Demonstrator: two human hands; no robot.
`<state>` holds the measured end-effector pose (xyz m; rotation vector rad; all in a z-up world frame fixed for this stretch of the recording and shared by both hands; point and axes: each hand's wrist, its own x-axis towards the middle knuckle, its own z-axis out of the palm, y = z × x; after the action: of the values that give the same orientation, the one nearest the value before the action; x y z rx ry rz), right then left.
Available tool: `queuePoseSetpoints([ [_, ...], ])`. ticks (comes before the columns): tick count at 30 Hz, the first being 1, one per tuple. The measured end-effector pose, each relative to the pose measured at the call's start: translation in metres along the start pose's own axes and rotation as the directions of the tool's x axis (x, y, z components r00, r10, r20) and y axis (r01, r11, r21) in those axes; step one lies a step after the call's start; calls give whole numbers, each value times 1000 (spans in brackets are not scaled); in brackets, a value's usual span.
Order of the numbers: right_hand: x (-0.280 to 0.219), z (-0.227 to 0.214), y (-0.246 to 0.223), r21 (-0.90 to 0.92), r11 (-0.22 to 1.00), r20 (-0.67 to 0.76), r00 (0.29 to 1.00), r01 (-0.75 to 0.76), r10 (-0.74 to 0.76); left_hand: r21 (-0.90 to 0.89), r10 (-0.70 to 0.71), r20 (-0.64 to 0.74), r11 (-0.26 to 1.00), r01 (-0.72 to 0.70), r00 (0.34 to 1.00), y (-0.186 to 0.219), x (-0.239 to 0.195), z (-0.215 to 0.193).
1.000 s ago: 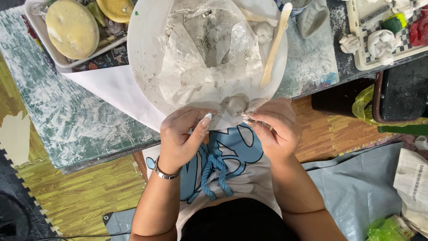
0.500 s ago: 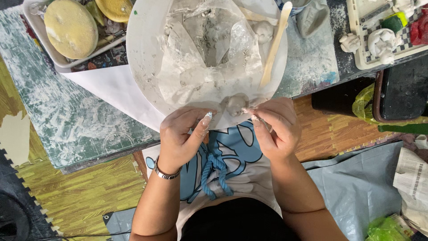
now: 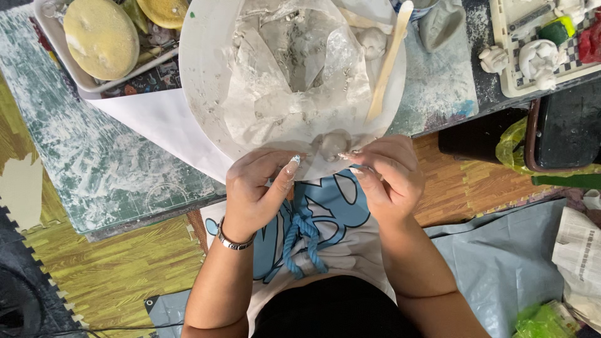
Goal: The person shapes a small piece of grey clay into a ball and then refines its surface using a wooden stick. They repeatedly roll the clay between their palms and use the stick to press and smooth the object on a white plate.
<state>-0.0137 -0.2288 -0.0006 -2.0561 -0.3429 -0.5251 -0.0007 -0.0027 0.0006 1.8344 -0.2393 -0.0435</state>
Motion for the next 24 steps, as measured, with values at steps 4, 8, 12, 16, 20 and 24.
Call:
queuePoseSetpoints([
  [4, -1, 0, 0, -28, 1000, 17, 1000, -14, 14, 1, -26, -4, 1000, 26, 1000, -1, 0, 0],
  [8, 0, 1, 1, -18, 999, 3, 1000, 29, -29, 6, 12, -17, 1000, -11, 1000, -1, 0, 1],
  [12, 0, 3, 2, -11, 999, 10, 999, 32, -32, -5, -22, -4, 1000, 22, 1000, 0, 0, 0],
  [16, 0, 4, -1, 17, 1000, -8, 1000, 17, -17, 28, -12, -5, 1000, 12, 1000, 2, 0, -1],
  [20, 2, 2, 1, -9, 997, 30, 997, 72, -71, 44, 42, -15, 998, -41, 999, 0, 1, 0],
  [24, 0, -1, 1, -6, 998, 47, 997, 63, -63, 16, -80, 3, 997, 80, 997, -1, -4, 0],
])
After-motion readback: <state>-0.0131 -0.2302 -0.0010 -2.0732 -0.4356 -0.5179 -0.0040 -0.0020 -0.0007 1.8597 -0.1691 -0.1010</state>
